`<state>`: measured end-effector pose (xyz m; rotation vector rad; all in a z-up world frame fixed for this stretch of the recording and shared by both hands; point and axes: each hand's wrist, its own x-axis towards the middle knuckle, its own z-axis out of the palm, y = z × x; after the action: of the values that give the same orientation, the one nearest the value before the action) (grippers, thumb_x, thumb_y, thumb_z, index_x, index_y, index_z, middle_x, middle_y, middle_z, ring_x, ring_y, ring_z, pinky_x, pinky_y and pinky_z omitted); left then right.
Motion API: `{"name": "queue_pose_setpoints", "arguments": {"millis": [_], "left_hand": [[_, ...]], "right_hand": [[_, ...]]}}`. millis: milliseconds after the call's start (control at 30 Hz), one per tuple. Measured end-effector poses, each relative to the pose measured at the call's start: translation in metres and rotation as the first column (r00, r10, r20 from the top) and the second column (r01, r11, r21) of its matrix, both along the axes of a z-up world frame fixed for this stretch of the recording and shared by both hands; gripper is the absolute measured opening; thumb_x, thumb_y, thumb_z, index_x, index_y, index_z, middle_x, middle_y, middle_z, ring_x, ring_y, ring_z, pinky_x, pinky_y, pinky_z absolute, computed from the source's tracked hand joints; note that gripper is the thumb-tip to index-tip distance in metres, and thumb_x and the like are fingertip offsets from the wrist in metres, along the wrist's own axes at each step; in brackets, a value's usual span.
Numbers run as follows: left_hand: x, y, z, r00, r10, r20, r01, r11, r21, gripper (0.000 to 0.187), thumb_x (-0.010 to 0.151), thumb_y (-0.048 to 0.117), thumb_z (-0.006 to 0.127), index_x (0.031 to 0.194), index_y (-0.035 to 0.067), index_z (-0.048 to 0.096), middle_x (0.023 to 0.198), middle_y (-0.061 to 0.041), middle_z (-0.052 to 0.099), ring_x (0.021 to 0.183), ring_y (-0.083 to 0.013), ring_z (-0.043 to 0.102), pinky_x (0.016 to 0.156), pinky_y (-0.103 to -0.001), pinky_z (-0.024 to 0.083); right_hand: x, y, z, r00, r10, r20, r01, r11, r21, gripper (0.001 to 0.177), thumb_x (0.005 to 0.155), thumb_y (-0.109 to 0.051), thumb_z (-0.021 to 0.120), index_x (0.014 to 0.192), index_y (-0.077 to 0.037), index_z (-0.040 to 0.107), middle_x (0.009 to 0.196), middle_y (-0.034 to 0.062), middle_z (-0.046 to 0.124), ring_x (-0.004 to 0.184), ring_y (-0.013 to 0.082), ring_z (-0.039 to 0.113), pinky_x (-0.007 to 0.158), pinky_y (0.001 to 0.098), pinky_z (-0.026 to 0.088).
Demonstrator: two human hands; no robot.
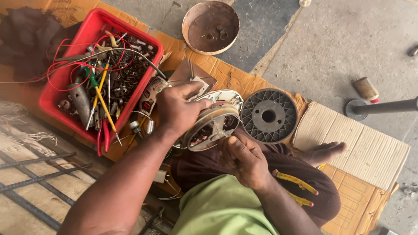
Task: The person is sitting on the floor repairing an electric motor. They are using their hands to manipulate the wires and components of the motor, which is placed on a piece of cardboard. Various tools and parts are scattered around the workspace.
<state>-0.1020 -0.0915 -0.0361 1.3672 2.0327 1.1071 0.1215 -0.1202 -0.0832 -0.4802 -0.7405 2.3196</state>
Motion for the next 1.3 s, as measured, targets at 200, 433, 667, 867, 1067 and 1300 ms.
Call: {"name": "queue_pose_setpoints", "arguments": {"millis": [200,433,667,867,1067,1300], "left_hand": [[-0.006,-0.006,0.013,0.997,-0.062,0.041,0.066,0.99,-0.127,0.048,0.074,0.022,0.087,0.118,0.008,0.075,0.116,-0.017,0.075,0.103,-0.0209,0.077,0.093,-0.031,0.056],[-0.008,-0.022,0.011,0.989,-0.135,0.051,0.141,0.982,-0.123,0.04,0.084,0.024,0.08,0.12,0.007,0.075,0.112,-0.014,0.079,0.102,-0.0213,0.078,0.092,-0.032,0.058],[-0.019,-0.012,0.012,0.949,-0.305,-0.077,0.307,0.952,0.004,0.042,0.093,0.025,0.075,0.129,0.004,0.071,0.124,-0.016,0.075,0.117,-0.0243,0.074,0.101,-0.034,0.056],[-0.019,-0.007,0.012,0.959,-0.28,-0.051,0.271,0.953,-0.137,0.047,0.086,0.031,0.079,0.126,0.007,0.07,0.115,-0.015,0.076,0.108,-0.0253,0.076,0.094,-0.036,0.057],[-0.027,0.008,0.007,0.911,-0.39,-0.132,0.378,0.919,-0.11,0.051,0.087,0.026,0.075,0.135,0.007,0.068,0.117,-0.023,0.069,0.109,-0.0356,0.067,0.093,-0.044,0.052],[-0.034,0.02,-0.002,0.967,-0.246,-0.06,0.21,0.912,-0.353,0.033,0.083,0.026,0.075,0.112,0.01,0.078,0.101,-0.014,0.078,0.094,-0.0279,0.077,0.087,-0.039,0.058]], "right_hand": [[0.013,-0.002,0.0,0.955,0.094,0.282,-0.105,0.994,0.024,0.035,0.109,-0.028,0.048,0.098,0.001,0.064,0.083,0.0101,0.055,0.069,0.0134,0.047,0.061,0.027,0.039],[0.026,0.007,-0.009,0.92,-0.275,0.278,0.296,0.955,-0.035,0.03,0.107,-0.025,0.053,0.109,0.002,0.064,0.114,0.0144,0.072,0.093,0.0201,0.067,0.079,0.037,0.056],[-0.002,0.018,-0.02,0.854,-0.134,0.502,0.019,0.974,0.227,0.027,0.103,-0.014,0.059,0.126,-0.002,0.065,0.121,0.0099,0.07,0.101,0.0154,0.062,0.089,0.0308,0.053],[-0.006,0.02,-0.017,0.351,-0.783,0.513,0.042,0.56,0.827,0.044,0.087,-0.018,0.08,0.124,-0.001,0.062,0.115,0.0153,0.066,0.097,0.017,0.068,0.07,0.0284,0.062],[-0.011,0.034,0.003,0.394,-0.363,0.845,-0.19,0.867,0.461,0.034,0.091,-0.034,0.079,0.109,-0.004,0.076,0.085,0.015,0.072,0.074,0.019,0.063,0.065,0.0313,0.053],[0.003,0.049,0.004,0.779,-0.271,0.565,-0.113,0.826,0.552,0.034,0.102,-0.025,0.066,0.079,0.001,0.067,0.128,0.0138,0.067,0.113,0.0164,0.06,0.097,0.0304,0.046]]}}
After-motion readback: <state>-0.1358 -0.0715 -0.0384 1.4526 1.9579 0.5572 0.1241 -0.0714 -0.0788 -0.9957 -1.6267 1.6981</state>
